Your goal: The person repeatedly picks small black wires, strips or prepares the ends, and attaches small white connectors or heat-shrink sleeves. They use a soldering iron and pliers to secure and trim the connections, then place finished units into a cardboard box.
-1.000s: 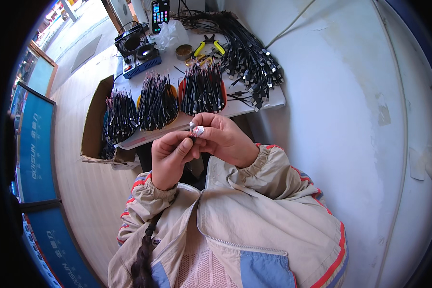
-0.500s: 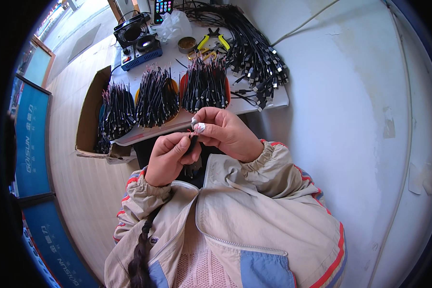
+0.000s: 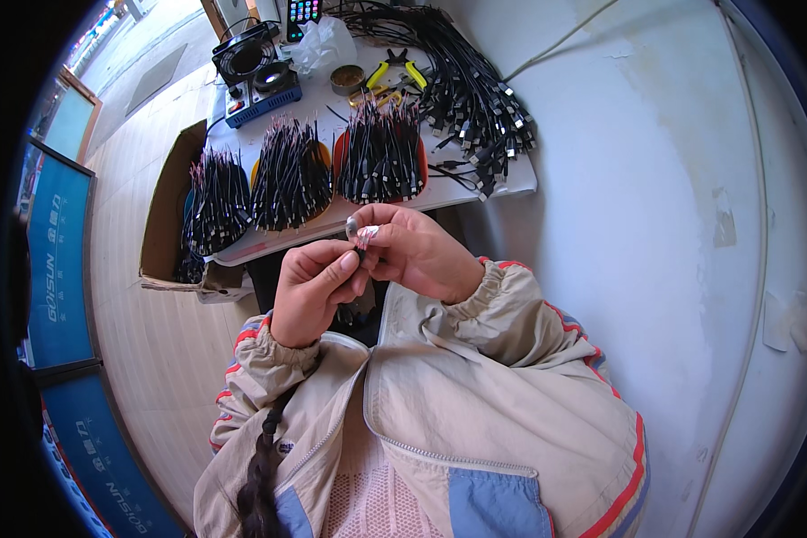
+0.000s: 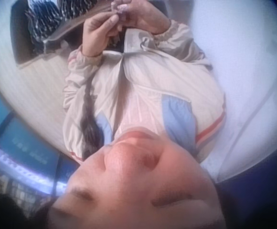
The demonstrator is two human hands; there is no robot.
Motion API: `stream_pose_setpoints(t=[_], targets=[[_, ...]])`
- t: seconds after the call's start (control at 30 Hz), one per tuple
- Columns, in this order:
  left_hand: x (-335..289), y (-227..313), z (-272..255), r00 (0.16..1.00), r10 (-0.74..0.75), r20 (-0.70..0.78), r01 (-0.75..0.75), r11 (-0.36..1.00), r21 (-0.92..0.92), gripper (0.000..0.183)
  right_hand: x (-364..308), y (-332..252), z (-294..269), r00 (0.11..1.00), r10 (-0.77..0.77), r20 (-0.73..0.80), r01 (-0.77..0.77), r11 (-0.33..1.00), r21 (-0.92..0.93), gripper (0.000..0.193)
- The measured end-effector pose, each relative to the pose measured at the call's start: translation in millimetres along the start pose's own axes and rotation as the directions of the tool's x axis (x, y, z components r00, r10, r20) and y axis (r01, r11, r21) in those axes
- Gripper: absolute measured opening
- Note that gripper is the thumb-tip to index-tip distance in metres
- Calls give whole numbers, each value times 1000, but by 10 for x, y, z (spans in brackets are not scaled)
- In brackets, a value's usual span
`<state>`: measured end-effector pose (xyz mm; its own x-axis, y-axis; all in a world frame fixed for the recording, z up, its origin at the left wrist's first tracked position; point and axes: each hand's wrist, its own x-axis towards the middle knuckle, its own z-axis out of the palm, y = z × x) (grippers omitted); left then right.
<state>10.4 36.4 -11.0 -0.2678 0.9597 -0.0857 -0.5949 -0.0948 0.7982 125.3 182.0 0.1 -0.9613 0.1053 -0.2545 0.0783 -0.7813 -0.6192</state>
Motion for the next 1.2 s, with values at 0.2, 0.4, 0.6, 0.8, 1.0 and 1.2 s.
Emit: stream_pose_setpoints(t=[0.2,0.4,0.6,0.8,1.0,1.2], targets=[[-27,15,3,1000,-9,-22,10,999,49,18,2,169,-10,986,-160,-43,152,977,-148,27],[-56,47,-7,997,64,-46,-54,982,182,18,28,124,-12,977,-205,-64,181,947,-267,28],[-116,72,6,993,107,-39,-90,949,303,18,-55,-88,73,870,-452,200,347,271,-898,32],[-137,84,-15,997,71,-21,-59,939,339,18,-80,46,97,858,-477,191,307,179,-935,23],[-181,164,-169,998,-67,-21,70,972,224,19,-65,-77,-104,715,-686,-133,334,503,-797,24],[-153,276,-276,974,-215,73,195,956,218,20,-168,-117,-28,855,-400,330,367,17,-930,30]])
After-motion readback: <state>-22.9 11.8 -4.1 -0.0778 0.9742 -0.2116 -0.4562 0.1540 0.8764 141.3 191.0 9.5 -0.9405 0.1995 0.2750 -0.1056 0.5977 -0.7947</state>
